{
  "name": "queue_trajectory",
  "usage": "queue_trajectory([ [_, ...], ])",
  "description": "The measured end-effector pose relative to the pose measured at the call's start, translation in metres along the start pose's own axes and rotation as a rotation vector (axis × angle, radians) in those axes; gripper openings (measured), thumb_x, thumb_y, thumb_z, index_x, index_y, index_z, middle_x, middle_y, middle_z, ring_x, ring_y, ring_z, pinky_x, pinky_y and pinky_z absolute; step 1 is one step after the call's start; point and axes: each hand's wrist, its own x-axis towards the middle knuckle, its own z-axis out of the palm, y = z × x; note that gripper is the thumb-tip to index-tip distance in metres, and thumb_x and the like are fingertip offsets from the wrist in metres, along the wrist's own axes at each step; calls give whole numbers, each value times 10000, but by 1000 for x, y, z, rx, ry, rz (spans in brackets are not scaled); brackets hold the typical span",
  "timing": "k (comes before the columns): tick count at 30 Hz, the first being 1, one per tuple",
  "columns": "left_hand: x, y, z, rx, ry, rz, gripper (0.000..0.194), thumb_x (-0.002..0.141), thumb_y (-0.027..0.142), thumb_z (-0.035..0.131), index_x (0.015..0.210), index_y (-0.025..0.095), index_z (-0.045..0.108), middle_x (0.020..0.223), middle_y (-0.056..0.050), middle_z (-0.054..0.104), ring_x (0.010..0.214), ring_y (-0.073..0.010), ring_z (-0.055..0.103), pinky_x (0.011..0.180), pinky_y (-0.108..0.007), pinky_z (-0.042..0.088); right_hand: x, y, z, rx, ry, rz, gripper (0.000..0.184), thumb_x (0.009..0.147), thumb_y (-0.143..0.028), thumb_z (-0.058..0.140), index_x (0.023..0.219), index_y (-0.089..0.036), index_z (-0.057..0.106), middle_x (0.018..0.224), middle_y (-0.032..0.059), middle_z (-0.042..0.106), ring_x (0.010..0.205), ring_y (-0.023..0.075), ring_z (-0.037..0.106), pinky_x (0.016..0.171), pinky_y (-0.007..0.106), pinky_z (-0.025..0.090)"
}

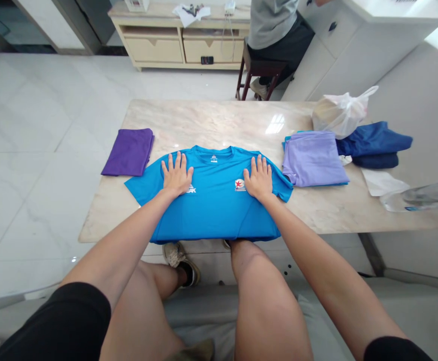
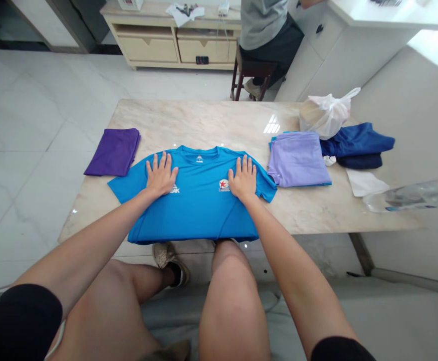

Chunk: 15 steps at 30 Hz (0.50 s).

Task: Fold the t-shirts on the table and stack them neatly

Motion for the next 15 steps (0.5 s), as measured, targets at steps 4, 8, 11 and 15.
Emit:
queue_trajectory([
  [4,11,-2,0,9,-8,5,806,1115,535,271,1816,138,268,1903,-130,188,1773,-417,61,1409,-709,33,11,2,3,31,7,-19,758,1151,-480,322,1800,-88,315,1876,196,229,1741,401,205,1384,646,196],
  [8,25,-5,1,12,-13,19,804,1114,527,262,1821,143,249,1904,-126,191,1773,-411,64,1409,-710,40,25,5,3,11,-26,-63,763,1150,-472,327,1810,-92,279,1886,191,197,1746,405,180,1383,654,196],
  [11,36,-7,1,26,-17,26,804,1116,513,249,1824,134,227,1905,-115,194,1771,-415,76,1414,-696,44,37,9,3,-3,-46,-84,759,1153,-478,318,1809,-97,284,1889,184,190,1750,395,175,1386,645,198],
  [15,48,-8,0,35,-21,36,807,1114,489,262,1827,117,199,1909,-127,171,1772,-409,54,1412,-702,32,60,18,10,27,-43,-78,769,1157,-514,293,1810,-107,282,1896,178,158,1757,380,155,1396,649,166],
])
